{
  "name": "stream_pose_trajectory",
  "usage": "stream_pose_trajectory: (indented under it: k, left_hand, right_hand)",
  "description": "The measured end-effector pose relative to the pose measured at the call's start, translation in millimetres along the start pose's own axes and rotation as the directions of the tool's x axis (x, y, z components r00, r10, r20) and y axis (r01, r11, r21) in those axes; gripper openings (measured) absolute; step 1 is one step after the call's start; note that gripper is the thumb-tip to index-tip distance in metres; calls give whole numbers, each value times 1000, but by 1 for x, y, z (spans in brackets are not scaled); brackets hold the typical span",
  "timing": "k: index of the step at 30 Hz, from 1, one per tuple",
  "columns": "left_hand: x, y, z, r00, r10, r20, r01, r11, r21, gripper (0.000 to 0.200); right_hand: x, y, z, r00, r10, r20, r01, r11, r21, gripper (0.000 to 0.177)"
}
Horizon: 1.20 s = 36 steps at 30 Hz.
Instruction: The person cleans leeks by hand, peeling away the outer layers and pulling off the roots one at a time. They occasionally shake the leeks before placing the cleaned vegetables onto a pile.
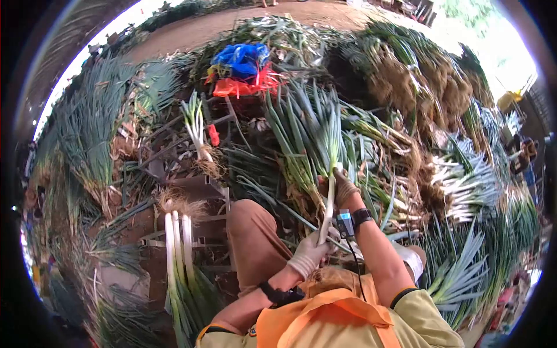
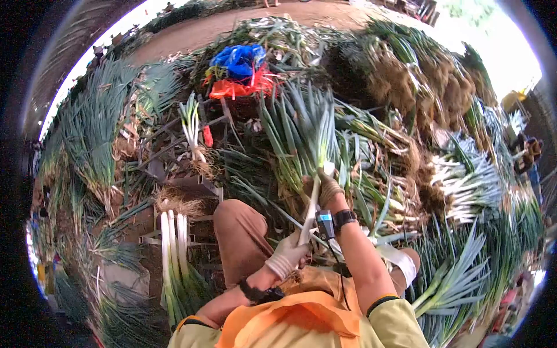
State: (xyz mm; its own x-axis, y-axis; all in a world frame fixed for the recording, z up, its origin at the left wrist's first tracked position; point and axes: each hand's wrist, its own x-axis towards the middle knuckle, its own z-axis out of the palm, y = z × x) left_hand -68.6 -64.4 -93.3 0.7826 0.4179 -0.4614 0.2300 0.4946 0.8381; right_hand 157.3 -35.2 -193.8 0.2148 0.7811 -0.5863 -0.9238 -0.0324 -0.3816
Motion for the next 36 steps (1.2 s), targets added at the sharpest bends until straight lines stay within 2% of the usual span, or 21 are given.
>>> stream_pose_trajectory:
  k: [3,6,8,10,12,14,15,16,18,20,21,22,23,24,26,27,29,31,32,34,36]
  left_hand:
    - [-5,3,-35,993,96,-73,-105,986,-128,28]
    - [-20,29,-80,941,181,-287,-243,950,-196,26]
    - [-13,57,-119,813,356,-461,-398,917,5,21]
    - [8,74,-182,780,276,-561,-333,943,0,15]
    - [29,108,-221,732,254,-632,-341,940,-17,11]
    - [56,138,-258,712,341,-614,-424,906,11,8]
    - [75,141,-286,717,262,-646,-438,890,-125,8]
    - [98,137,-318,726,175,-665,-445,858,-259,9]
    - [137,127,-377,642,287,-711,-584,784,-210,11]
    - [161,120,-406,664,218,-715,-512,829,-223,15]
    - [186,99,-471,647,130,-751,-489,827,-278,18]
    - [204,93,-487,597,-14,-802,-522,753,-401,21]
    - [206,89,-492,678,-9,-735,-442,794,-418,22]
    - [205,85,-490,764,-17,-645,-344,835,-430,24]
    - [204,86,-481,853,27,-520,-182,951,-250,24]
    - [203,85,-464,774,5,-633,-164,967,-193,22]
    - [217,46,-557,766,20,-642,41,996,80,24]
    - [234,12,-632,657,11,-754,130,983,128,28]
    - [242,6,-645,510,-98,-855,126,991,-39,31]
    - [229,23,-609,423,-185,-887,236,968,-90,25]
    - [221,23,-602,484,-162,-860,110,986,-124,31]
  right_hand:
    - [-16,4,95,942,-306,140,330,921,-206,29]
    - [-29,12,188,908,-198,369,319,898,-303,35]
    - [-12,25,223,850,-200,487,393,857,-334,50]
    - [-8,36,237,830,-148,538,487,662,-569,54]
    - [1,50,220,761,-147,632,611,490,-622,49]
    - [-18,55,192,865,-71,496,493,295,-818,42]
    - [-16,62,160,860,-90,502,510,144,-848,39]
    - [-16,73,121,911,-110,398,409,111,-906,38]
    - [-32,81,57,979,-134,153,169,122,-978,35]
    - [-65,76,16,978,-170,-117,-98,116,-988,33]
    - [-83,71,2,948,-148,-282,-271,89,-959,32]
    - [-92,84,-49,938,-274,-212,-181,136,-974,32]
    - [-104,81,-58,879,-244,-409,-341,279,-898,32]
    - [-109,92,-103,838,-267,-476,-327,452,-830,25]
    - [-129,86,-126,836,-402,-374,-219,381,-898,21]
    - [-134,81,-124,798,-384,-464,-264,470,-842,21]
    - [-125,70,-113,767,-393,-507,-265,526,-808,22]
    - [-112,59,-100,751,-439,-493,-190,571,-799,23]
    - [-104,54,-94,729,-453,-512,-137,638,-758,24]
    - [-75,55,-120,700,-640,-318,-50,400,-915,22]
    - [-54,37,-115,713,-682,-161,-251,-34,-967,21]
